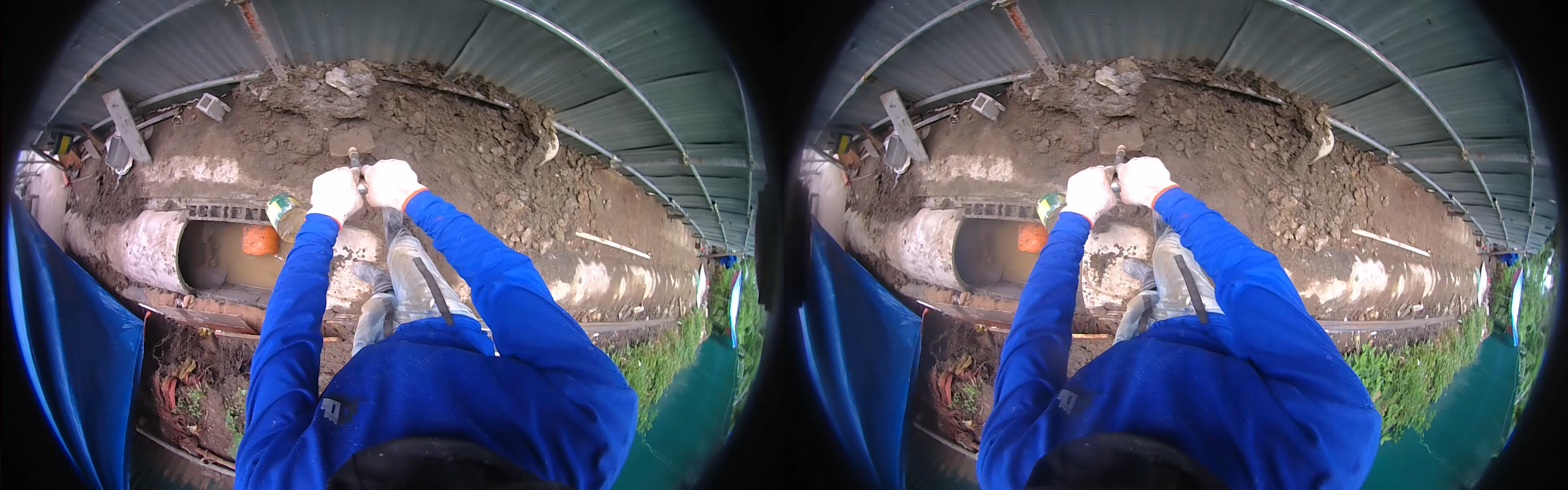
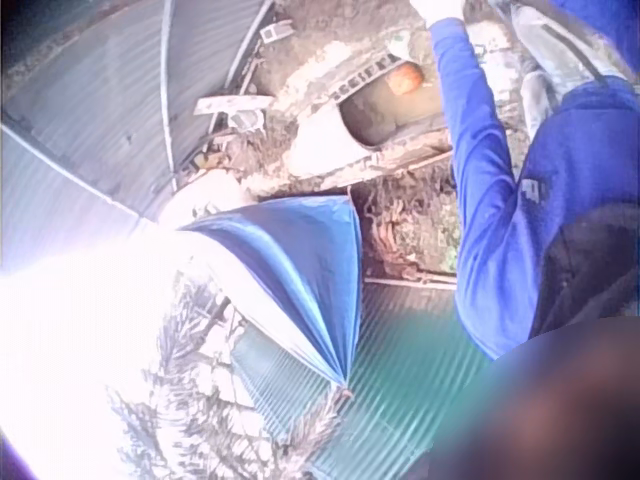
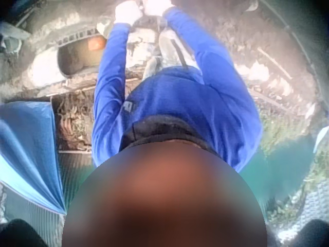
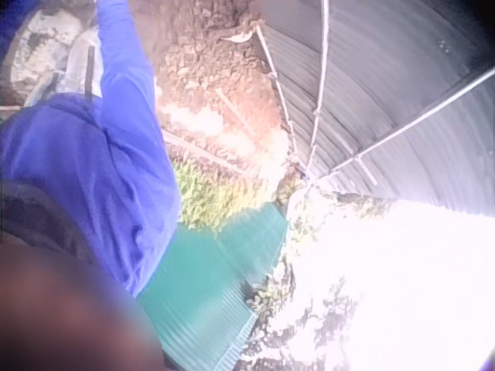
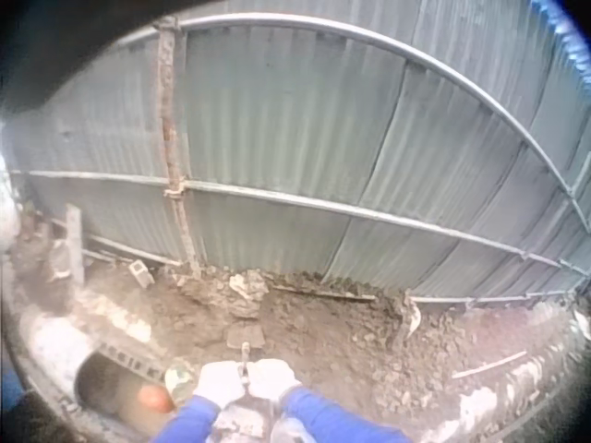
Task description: The person uses a shovel to dig and move soil within a narrow, covered outdoor area. They repeatedly scoop soil and transfer it into a trench beside a concrete drainage pipe.
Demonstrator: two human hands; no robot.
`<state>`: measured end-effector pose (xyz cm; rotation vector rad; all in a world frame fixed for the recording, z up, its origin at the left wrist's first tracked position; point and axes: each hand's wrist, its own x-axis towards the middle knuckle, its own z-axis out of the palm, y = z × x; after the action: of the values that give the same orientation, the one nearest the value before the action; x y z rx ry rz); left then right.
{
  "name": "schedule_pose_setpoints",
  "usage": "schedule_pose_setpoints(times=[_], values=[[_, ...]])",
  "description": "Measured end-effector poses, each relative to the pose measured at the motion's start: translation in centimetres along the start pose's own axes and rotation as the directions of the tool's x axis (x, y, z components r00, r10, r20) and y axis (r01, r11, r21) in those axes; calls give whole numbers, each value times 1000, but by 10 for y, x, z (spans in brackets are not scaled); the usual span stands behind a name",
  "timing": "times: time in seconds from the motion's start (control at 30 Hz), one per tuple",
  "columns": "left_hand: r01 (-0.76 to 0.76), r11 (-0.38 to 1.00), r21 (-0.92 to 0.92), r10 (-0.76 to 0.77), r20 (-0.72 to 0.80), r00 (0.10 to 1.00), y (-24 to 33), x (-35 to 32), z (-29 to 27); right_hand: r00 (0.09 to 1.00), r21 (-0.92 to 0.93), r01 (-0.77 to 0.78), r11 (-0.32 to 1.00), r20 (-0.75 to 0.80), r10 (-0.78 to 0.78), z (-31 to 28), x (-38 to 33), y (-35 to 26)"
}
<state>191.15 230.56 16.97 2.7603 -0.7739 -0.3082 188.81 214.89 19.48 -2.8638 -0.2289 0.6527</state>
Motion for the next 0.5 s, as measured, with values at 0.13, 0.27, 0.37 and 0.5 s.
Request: schedule_pose_setpoints(times=[0.13, 0.27, 0.37, 0.5], values=[[-32, 999, -10, 33, 63, 997, -17, 27, -15, 1000, 8, -10, 1000, 10, 10, -23, 24, 1], [-49, 998, 33, 49, 9, 999, -30, 43, -31, 1000, -4, -23, 1000, -17, 23, -38, 46, -3], [-53, 998, -17, 53, 29, 998, -50, 52, -42, 999, 8, -33, 999, -40, 33, -41, 65, -14], [-41, 999, 18, 40, 54, 998, -90, 65, -61, 999, 45, -13, 999, -39, 14, -48, 97, -39]])
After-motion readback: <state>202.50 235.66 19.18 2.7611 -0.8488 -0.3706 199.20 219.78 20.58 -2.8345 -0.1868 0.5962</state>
